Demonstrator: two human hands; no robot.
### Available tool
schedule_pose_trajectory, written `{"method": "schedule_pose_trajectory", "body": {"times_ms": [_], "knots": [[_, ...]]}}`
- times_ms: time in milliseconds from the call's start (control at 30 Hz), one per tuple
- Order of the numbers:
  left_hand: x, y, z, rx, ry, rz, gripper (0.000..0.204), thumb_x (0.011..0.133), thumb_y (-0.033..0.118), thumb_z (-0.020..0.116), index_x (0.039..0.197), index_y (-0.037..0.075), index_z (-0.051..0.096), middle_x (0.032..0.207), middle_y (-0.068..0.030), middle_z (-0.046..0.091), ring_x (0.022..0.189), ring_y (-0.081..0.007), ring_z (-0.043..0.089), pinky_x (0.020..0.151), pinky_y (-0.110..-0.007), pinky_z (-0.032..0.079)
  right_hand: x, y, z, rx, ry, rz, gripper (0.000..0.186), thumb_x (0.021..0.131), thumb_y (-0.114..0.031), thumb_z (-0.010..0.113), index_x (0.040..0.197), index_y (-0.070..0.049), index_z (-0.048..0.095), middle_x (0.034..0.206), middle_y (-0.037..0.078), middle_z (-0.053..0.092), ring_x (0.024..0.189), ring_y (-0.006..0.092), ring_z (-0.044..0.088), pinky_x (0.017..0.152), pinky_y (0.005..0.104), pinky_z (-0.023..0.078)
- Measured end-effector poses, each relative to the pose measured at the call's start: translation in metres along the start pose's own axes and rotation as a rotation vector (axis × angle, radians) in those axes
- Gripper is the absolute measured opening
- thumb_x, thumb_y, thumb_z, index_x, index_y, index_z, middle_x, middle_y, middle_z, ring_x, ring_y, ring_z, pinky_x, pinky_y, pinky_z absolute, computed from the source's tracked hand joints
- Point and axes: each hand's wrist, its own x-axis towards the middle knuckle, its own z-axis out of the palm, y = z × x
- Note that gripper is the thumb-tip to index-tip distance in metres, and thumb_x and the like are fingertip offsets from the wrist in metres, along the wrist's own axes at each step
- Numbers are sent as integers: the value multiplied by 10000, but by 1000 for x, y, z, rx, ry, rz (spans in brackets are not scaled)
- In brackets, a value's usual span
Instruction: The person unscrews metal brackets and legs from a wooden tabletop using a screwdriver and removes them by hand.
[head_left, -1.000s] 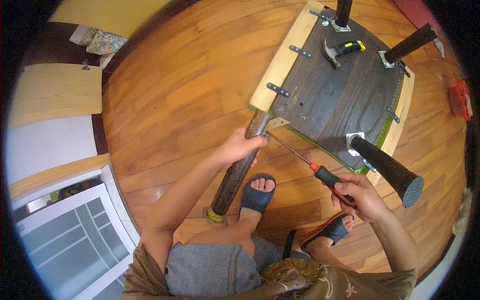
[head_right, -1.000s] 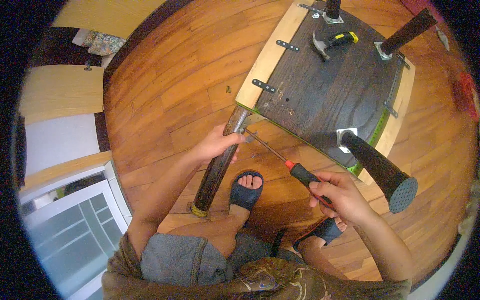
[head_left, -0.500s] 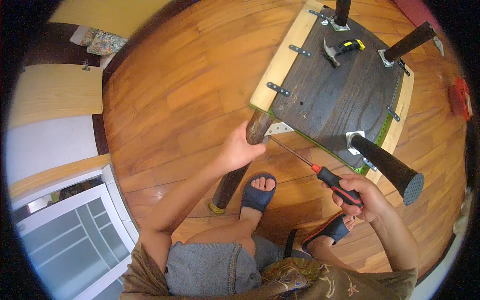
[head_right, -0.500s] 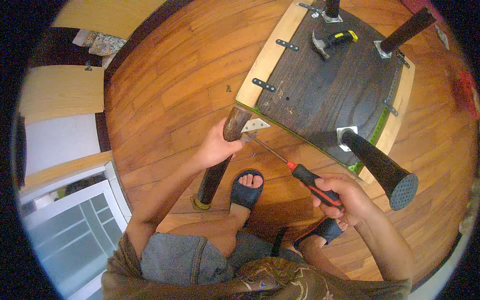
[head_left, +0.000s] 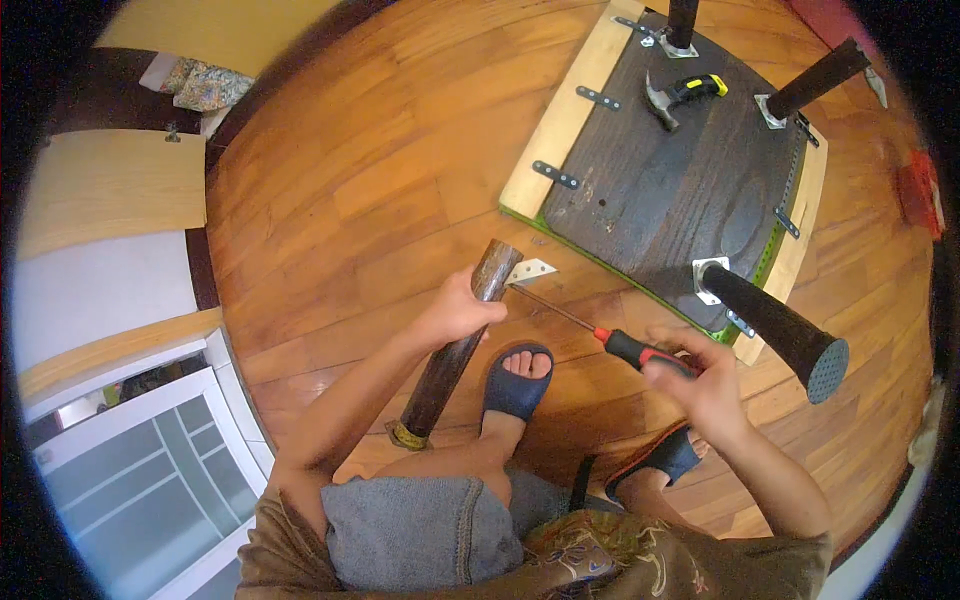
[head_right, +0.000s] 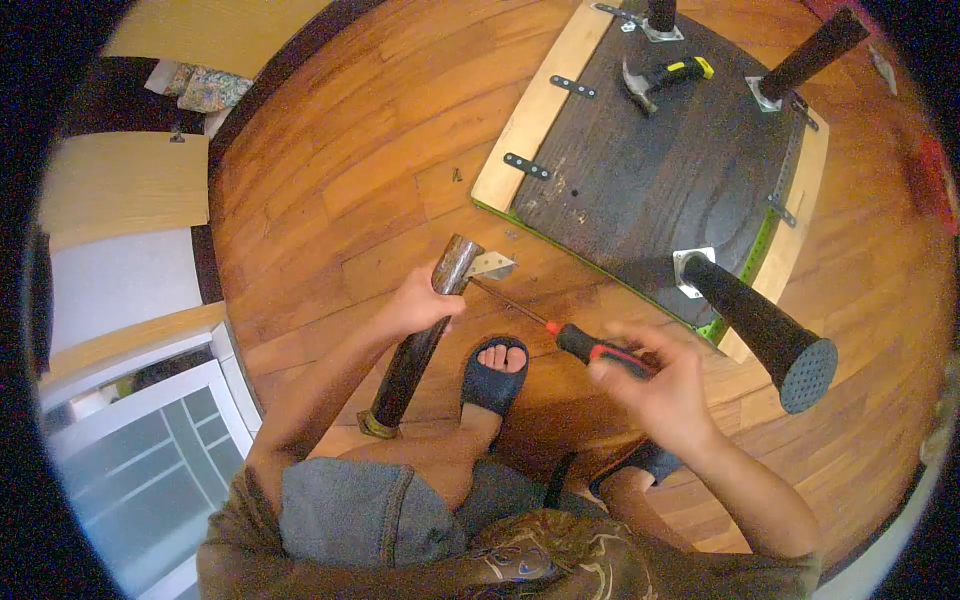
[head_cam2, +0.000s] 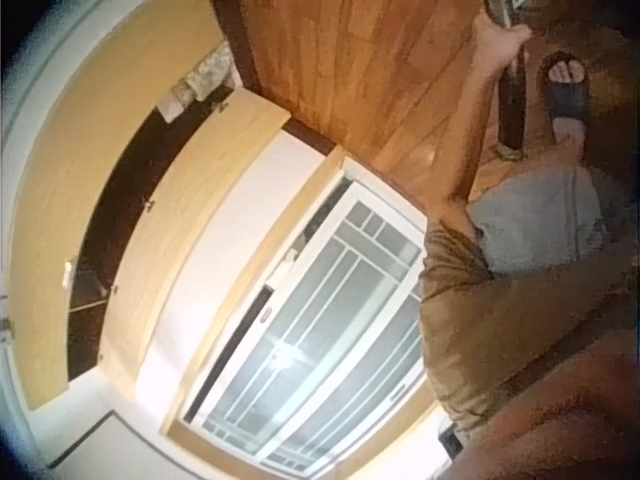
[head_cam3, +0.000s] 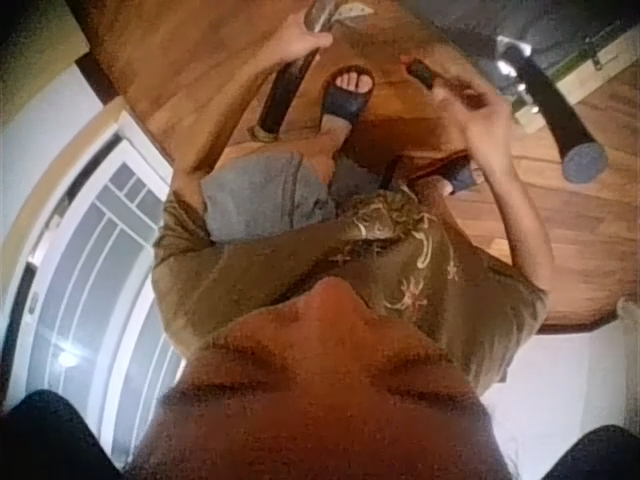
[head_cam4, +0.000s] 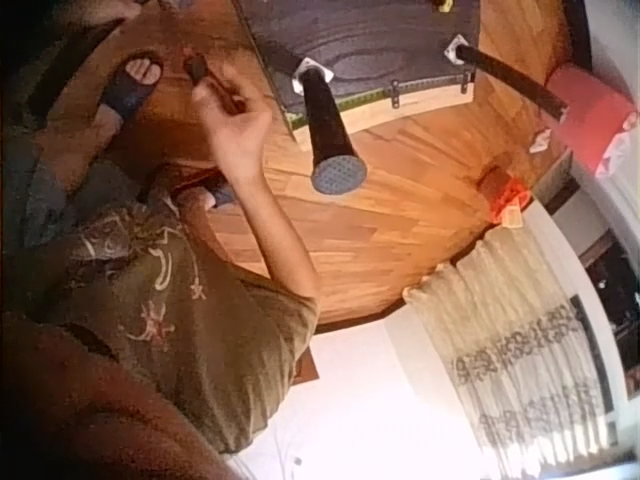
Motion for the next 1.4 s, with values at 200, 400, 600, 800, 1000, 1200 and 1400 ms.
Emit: {"method": "schedule_pose_trajectory", "body": {"times_ms": [200, 400, 600, 800, 1000, 1200, 1400], "knots": [[-2, -2, -7, 9, 41, -11, 272, 698, 59, 630, 921, 13, 483, 603, -52, 514, 451, -146, 545, 410, -296, 452, 23, -26, -14, 353, -124, 965, 532, 942, -470, 383, 920, 8, 617, 610, 31, 523, 346, 96, 349, 322, 234, 237], [-5, -3, -10, 22, -85, -66, 249, 694, 75, 643, 874, 9, 485, 608, -53, 516, 461, -145, 549, 413, -292, 452, 14, -27, -10, -624, -84, -494, 295, 711, -177, 750, 916, -20, 606, 687, 92, 540, 552, 270, 504, 532, 334, 432], [-7, -8, -9, -69, -85, -59, 242, 697, 73, 640, 882, 11, 496, 605, -51, 518, 458, -143, 548, 412, -290, 453, 18, -29, -12, -261, 4, -67, 290, 803, -218, 681, 986, -14, 587, 706, 75, 554, 620, 171, 530, 559, 298, 423], [-8, -7, -18, -88, -93, -77, 251, 708, 53, 621, 886, 29, 447, 593, -64, 528, 456, -153, 553, 411, -301, 465, 17, -32, -2, -283, -71, 52, 269, 826, -200, 652, 1006, -11, 587, 653, 96, 543, 564, 199, 526, 523, 318, 412], [-8, -3, -19, -113, -117, -131, 248, 705, 51, 618, 877, 18, 443, 584, -72, 530, 457, -157, 559, 411, -302, 465, 18, -45, -2, -646, -161, -616, 375, 693, -212, 750, 988, -56, 580, 720, 80, 492, 646, 257, 506, 571, 369, 405], [-8, -2, -12, -81, -143, -111, 242, 711, 48, 610, 886, 19, 444, 593, -71, 531, 459, -155, 558, 401, -297, 461, 28, -50, -15, -312, -21, -19, 454, 775, -283, 715, 1074, -10, 510, 790, 138, 569, 624, 297, 566, 496, 361, 442], [-8, -1, -8, -8, -66, -71, 282, 708, 43, 601, 949, 11, 457, 595, -67, 532, 464, -151, 557, 423, -296, 466, 20, -47, -4, -649, -189, -530, 398, 747, -184, 714, 1070, -37, 535, 745, 100, 534, 635, 263, 541, 555, 348, 431]]}}
